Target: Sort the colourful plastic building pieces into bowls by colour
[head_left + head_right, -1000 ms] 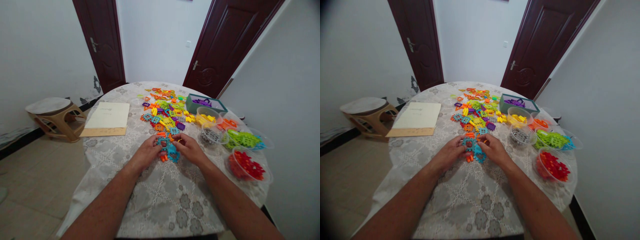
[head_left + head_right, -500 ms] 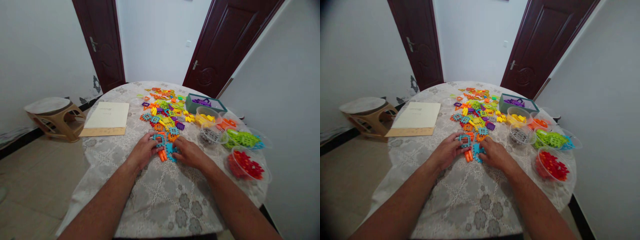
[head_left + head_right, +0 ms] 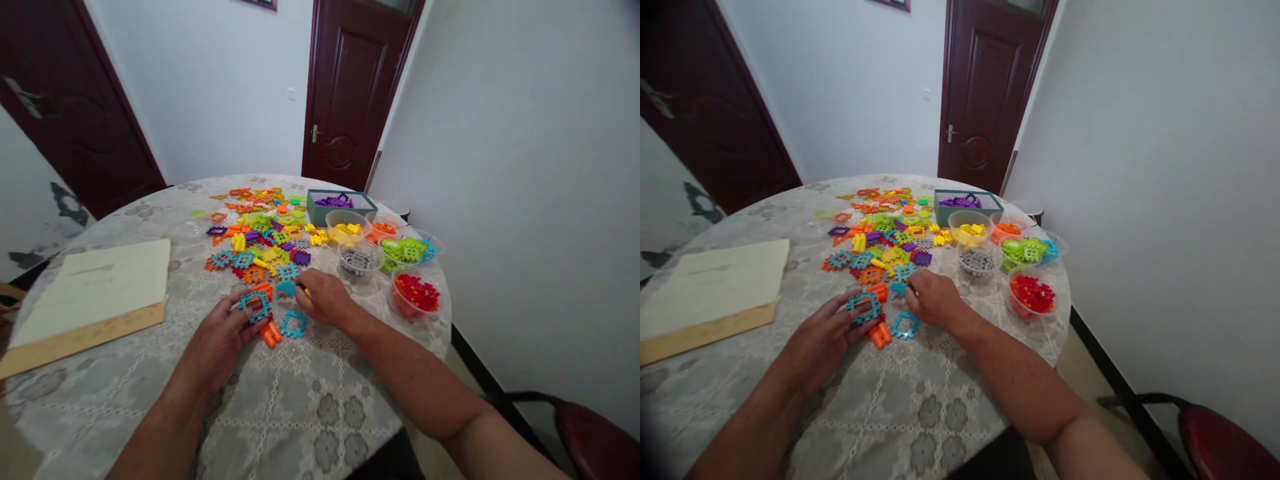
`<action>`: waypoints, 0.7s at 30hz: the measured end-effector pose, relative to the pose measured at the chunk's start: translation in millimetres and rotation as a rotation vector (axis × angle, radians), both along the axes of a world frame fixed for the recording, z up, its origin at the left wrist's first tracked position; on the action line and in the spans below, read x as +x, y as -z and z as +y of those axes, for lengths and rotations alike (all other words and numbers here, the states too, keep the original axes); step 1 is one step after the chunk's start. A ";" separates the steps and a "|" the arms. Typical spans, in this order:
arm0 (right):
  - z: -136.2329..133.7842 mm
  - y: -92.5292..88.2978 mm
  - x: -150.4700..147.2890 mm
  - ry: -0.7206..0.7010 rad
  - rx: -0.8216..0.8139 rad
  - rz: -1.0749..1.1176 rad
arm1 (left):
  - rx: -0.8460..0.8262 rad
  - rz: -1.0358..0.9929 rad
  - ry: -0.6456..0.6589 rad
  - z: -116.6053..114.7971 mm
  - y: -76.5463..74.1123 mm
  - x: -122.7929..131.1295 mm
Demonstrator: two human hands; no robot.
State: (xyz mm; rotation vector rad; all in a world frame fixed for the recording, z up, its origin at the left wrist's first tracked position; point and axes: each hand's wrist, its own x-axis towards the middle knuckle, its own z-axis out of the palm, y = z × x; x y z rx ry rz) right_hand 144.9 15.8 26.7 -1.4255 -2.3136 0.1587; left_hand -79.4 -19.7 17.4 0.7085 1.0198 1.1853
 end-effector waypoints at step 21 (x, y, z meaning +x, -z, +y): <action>-13.6 -11.0 15.7 -0.274 -0.241 -0.029 | -0.003 -0.005 0.006 -4.7 5.0 1.6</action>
